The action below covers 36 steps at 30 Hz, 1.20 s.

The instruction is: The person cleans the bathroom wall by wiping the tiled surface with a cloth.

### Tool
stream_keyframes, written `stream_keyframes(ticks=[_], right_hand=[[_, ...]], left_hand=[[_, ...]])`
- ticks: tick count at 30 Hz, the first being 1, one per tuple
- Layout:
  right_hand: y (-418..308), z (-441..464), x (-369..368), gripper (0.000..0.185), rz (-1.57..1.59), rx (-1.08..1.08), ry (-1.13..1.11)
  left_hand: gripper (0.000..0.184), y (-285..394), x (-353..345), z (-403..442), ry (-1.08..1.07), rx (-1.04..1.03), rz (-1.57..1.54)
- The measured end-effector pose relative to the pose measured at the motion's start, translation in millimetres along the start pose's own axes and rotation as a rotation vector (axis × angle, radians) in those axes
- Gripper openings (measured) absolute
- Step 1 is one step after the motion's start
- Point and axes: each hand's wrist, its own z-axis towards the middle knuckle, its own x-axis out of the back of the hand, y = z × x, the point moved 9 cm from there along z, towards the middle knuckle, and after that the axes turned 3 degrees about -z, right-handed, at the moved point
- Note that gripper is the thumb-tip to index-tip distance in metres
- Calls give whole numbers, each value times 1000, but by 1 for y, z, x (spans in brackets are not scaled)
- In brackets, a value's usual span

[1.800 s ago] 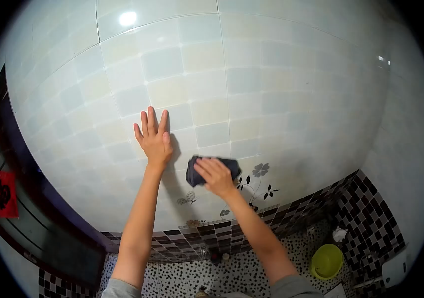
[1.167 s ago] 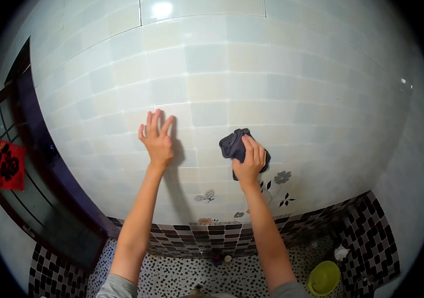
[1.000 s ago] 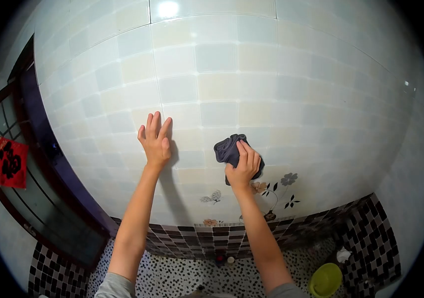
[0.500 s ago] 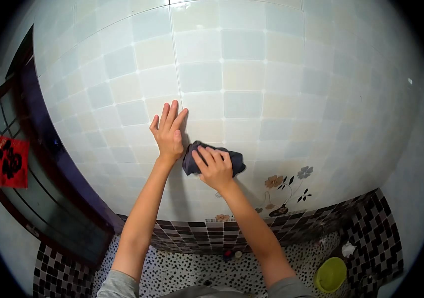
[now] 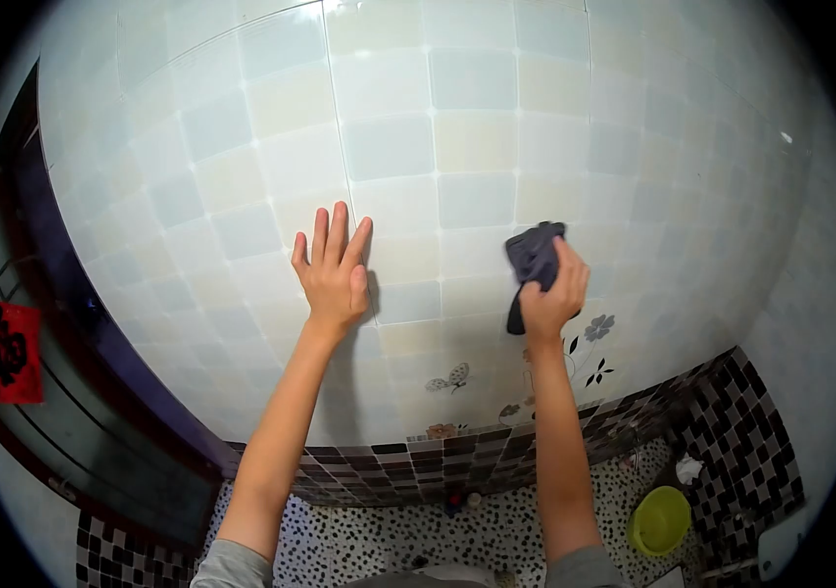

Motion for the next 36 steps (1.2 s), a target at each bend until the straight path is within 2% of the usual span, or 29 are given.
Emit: stream_keyframes(ticks=[1,3,7,9,11,13,14,20,23,27,32,36], right_hand=[[11,4,3,64,-31,-78,8],[3,-2,2,64,-51,-85,26],[-47,-35,-15,62,37,-24,17],[-90,-59,-34,60,130,136,-56],[-139,-76,-51,64,121,320,-230],[-167,-79,-52,62,150,472,-332],[-167,-77,-50,58,149,476,-347],[-145,-67,-37,56,127,573,-395],[-121,-52,-25,55,87,557,-384],[-70,-26,-7,55,94,423,-318],[-20,-26,11,66,234,382,-439],[14,-26,25,77,270,392,-529]], left_hand=[[55,1,0,1,11,-3,8],[55,3,0,3,-2,-5,18],[56,4,-6,1,-63,-5,83],[56,1,-5,0,-65,2,73],[55,3,-6,2,-59,-1,61],[55,2,-3,2,-54,2,54],[55,3,-2,3,-55,4,59],[56,0,-3,1,-76,-15,81],[54,1,-1,1,-78,-4,98],[53,3,-5,1,-79,65,77],[55,35,-15,0,-92,164,-2],[55,89,-37,1,-157,118,-36]])
